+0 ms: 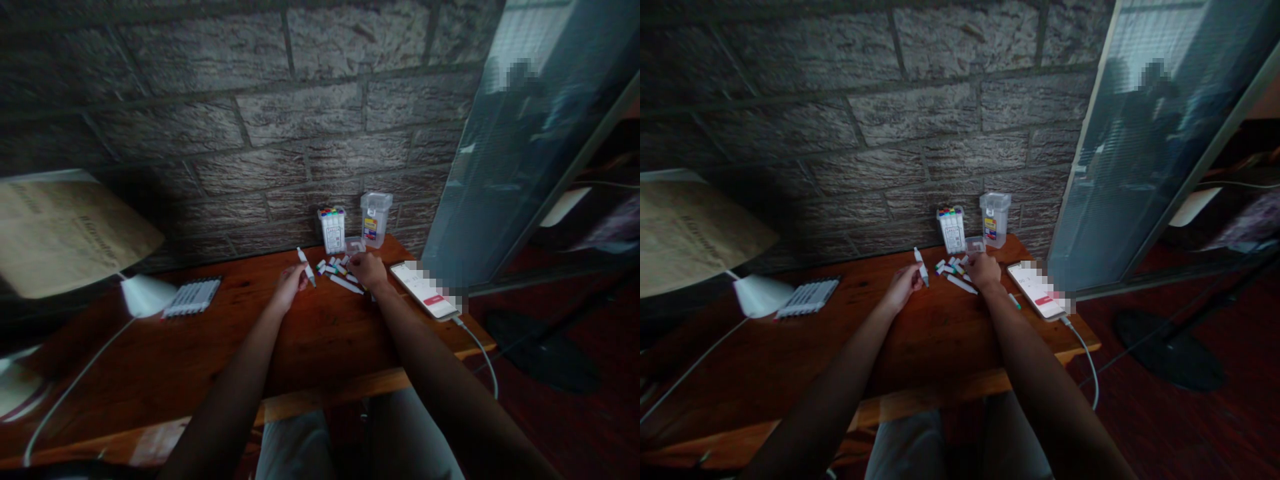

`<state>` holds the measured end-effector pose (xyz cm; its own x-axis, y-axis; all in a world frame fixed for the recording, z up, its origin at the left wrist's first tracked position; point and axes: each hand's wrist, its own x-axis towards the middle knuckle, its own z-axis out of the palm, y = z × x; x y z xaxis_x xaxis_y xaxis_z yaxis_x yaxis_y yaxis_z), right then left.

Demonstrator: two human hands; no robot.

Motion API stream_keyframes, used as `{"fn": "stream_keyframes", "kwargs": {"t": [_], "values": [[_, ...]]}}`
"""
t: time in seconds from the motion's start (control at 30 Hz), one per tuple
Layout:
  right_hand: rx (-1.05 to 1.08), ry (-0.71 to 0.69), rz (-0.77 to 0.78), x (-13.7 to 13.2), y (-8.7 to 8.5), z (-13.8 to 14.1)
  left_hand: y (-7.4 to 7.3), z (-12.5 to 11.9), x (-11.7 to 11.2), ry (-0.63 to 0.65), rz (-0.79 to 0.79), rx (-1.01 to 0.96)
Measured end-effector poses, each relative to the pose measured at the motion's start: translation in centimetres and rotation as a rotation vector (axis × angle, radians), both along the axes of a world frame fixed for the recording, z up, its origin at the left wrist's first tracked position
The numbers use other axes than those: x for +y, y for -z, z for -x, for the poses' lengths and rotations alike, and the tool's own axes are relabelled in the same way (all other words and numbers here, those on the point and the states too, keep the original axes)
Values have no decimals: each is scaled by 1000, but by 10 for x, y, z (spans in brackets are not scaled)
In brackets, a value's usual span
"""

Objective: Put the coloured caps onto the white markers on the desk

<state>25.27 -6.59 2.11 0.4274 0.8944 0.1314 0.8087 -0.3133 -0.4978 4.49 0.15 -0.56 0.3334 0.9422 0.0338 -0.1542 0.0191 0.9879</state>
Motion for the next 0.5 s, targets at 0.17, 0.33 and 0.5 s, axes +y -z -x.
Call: {"fn": "stream_keyframes", "kwargs": {"t": [0.17, 0.33, 0.5], "values": [[-23, -32, 9, 0, 1, 5, -1, -1, 0, 12, 8, -4], [-30, -36, -9, 3, 4, 2, -1, -1, 0, 2, 5, 9], [-5, -38, -35, 6, 6, 0, -1, -1, 0, 0, -1, 22]]}}
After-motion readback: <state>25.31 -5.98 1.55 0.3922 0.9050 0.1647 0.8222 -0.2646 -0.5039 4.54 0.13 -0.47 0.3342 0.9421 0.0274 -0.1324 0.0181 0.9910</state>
